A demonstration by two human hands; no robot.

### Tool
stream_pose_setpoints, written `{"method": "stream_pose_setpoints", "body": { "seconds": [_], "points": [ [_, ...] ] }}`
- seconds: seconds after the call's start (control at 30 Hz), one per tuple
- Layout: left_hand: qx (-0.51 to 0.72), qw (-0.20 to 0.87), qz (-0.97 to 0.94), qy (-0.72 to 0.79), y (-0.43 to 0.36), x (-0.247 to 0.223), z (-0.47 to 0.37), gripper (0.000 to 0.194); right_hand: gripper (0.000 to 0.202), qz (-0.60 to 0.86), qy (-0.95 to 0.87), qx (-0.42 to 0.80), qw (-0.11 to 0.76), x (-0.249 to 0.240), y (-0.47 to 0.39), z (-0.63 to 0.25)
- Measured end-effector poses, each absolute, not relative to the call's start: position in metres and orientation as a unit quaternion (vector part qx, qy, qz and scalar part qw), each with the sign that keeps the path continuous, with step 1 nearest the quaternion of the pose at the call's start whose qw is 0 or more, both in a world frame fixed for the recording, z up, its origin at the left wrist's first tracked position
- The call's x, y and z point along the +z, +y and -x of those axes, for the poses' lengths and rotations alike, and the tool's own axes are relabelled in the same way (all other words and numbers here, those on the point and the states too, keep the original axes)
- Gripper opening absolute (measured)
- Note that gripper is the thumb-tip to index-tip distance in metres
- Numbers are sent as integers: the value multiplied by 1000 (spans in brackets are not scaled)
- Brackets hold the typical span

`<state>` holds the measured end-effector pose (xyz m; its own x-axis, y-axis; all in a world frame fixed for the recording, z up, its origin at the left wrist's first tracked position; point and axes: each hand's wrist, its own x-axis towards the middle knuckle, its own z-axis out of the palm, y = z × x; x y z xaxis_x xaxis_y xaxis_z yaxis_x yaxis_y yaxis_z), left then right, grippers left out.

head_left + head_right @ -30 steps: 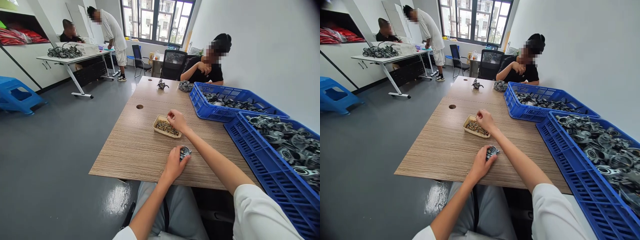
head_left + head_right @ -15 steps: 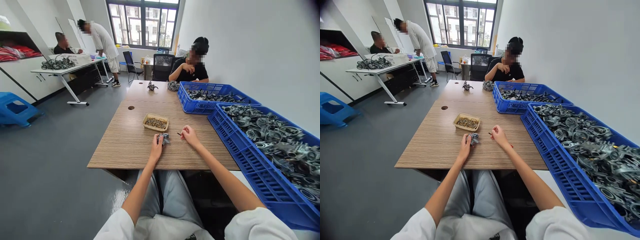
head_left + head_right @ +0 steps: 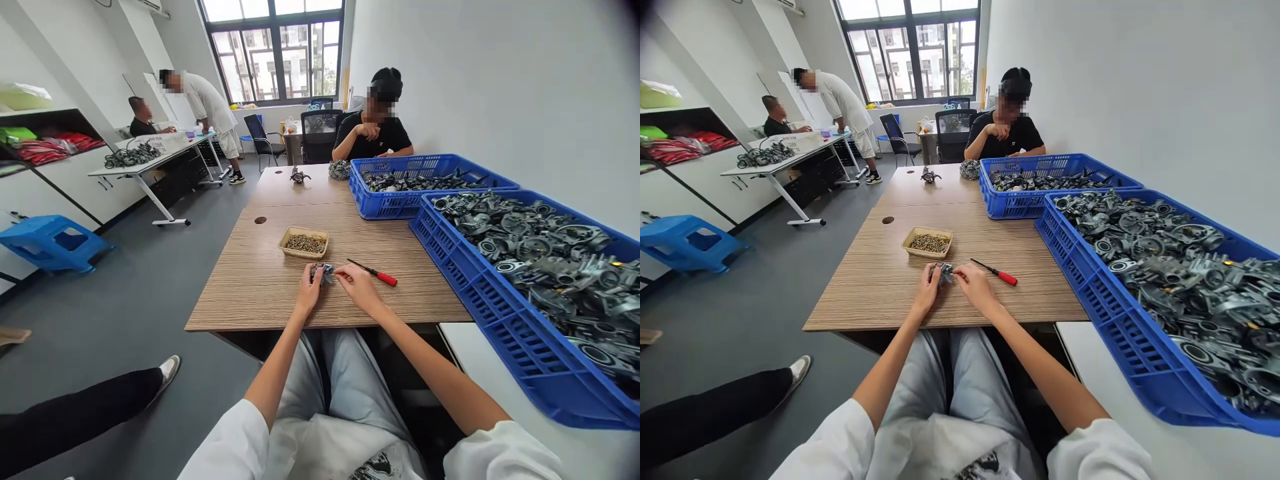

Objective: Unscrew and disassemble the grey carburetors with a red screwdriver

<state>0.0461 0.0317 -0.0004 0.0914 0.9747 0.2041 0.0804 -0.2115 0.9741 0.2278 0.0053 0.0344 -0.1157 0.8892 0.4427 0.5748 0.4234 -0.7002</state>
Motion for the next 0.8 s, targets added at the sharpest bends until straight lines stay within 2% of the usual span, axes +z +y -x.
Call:
{"method": "stream_pose_setpoints", "body": {
  "seconds": [0.4,0.8],
  "points": [
    [475,427,-625,448,30,-1,-47,48,14,519,-766,111,363,34,7,-216],
    [467,396,-651,449,28,2,-46,35,12,508,-766,125,373,32,6,-219]
  ]
}}
